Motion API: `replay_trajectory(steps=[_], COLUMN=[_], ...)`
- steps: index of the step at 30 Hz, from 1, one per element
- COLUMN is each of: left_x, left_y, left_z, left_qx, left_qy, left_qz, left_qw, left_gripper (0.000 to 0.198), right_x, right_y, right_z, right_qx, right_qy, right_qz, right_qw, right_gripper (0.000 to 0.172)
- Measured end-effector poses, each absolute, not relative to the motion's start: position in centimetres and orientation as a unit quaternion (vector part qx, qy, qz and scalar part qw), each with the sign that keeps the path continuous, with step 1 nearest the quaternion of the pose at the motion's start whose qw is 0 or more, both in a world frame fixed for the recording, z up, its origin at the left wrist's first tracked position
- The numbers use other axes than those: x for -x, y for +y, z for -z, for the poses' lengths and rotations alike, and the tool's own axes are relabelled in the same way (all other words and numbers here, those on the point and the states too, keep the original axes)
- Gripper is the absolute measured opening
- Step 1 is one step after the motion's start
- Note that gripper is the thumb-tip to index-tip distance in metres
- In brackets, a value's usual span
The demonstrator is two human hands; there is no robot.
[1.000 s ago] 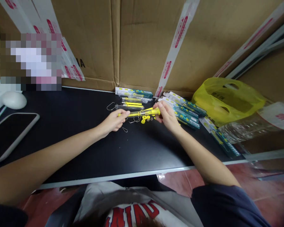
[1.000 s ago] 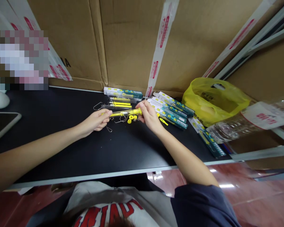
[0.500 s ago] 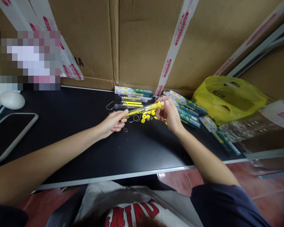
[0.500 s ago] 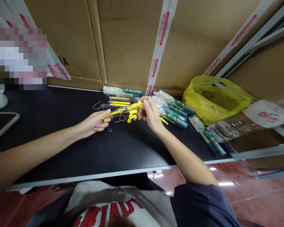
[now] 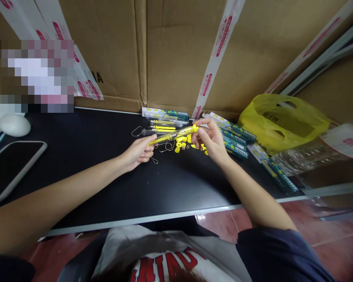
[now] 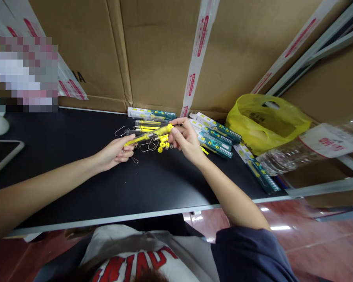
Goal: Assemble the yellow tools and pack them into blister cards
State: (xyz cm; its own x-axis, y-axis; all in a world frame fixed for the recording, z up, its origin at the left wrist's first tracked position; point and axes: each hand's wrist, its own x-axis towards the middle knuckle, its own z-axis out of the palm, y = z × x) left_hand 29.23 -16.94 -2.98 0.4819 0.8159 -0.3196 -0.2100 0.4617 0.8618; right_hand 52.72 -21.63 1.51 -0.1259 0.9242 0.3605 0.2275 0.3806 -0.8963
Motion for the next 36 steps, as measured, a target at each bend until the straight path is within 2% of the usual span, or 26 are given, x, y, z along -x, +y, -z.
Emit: replay_trajectory(steps=[5, 7, 8, 10, 12, 14, 17, 20, 25, 27, 29, 33, 34, 36], left_x=[-29.2, -29.1, -29.1, -29.0, -29.0, -29.0, -29.0, -29.0, -28.9, -28.9, -28.9, -28.9, -28.9, -29.0], left_y=[-16.9, -16.8, -16.7, -16.6, -16.5, -16.5, -16.5, -16.5, -16.4, -16.4, -16.4, -16.5, -16.5, -16.5], left_z=[2.7, 2.7, 2.7, 2.7, 2.7, 2.8, 2.8, 2.9, 2.9, 2.9, 2.8, 2.8, 2.8, 2.8], left_qx=[-0.385, -0.379, -0.376, -0.373, -0.375, -0.377, -0.380, -0.381, -0.397, -0.403, -0.409, -0.429, -0.434, -0.441], left_qy=[0.391, 0.392, 0.392, 0.393, 0.395, 0.395, 0.394, 0.395, 0.398, 0.402, 0.408, 0.420, 0.421, 0.423], left_qz=[-0.358, -0.368, -0.374, -0.384, -0.388, -0.387, -0.386, -0.383, -0.388, -0.392, -0.392, -0.388, -0.387, -0.386], left_qw=[0.755, 0.753, 0.751, 0.747, 0.744, 0.742, 0.743, 0.743, 0.730, 0.723, 0.715, 0.699, 0.696, 0.691], left_gripper=[0.026, 0.025, 0.025, 0.026, 0.026, 0.025, 0.024, 0.024, 0.025, 0.025, 0.024, 0.025, 0.026, 0.028], right_x=[-54.6, -55.7, -56.3, -57.4, -58.2, -58.7, -58.8, -58.5, -58.6, -58.7, -58.7, -57.9, -57.6, -56.9], right_y=[-20.9, -20.6, -20.4, -20.4, -20.5, -20.8, -21.1, -21.0, -20.7, -20.6, -20.5, -20.4, -20.5, -20.7], right_z=[-2.8, -3.2, -3.4, -3.8, -4.1, -4.3, -4.2, -3.7, -3.0, -3.1, -3.4, -3.7, -3.6, -3.5], right_qx=[0.475, 0.512, 0.537, 0.595, 0.632, 0.648, 0.660, 0.665, 0.638, 0.626, 0.604, 0.509, 0.490, 0.467], right_qy=[-0.667, -0.693, -0.715, -0.755, -0.766, -0.759, -0.738, -0.728, -0.754, -0.769, -0.791, -0.778, -0.763, -0.744], right_qz=[-0.248, -0.173, -0.131, -0.062, -0.045, -0.062, -0.076, -0.068, -0.074, -0.081, -0.100, -0.192, -0.218, -0.262], right_qw=[0.517, 0.478, 0.428, 0.270, 0.105, -0.022, -0.120, -0.149, -0.137, -0.100, 0.004, 0.314, 0.360, 0.399], right_gripper=[0.033, 0.028, 0.024, 0.017, 0.014, 0.015, 0.020, 0.022, 0.003, 0.005, 0.006, 0.019, 0.022, 0.026])
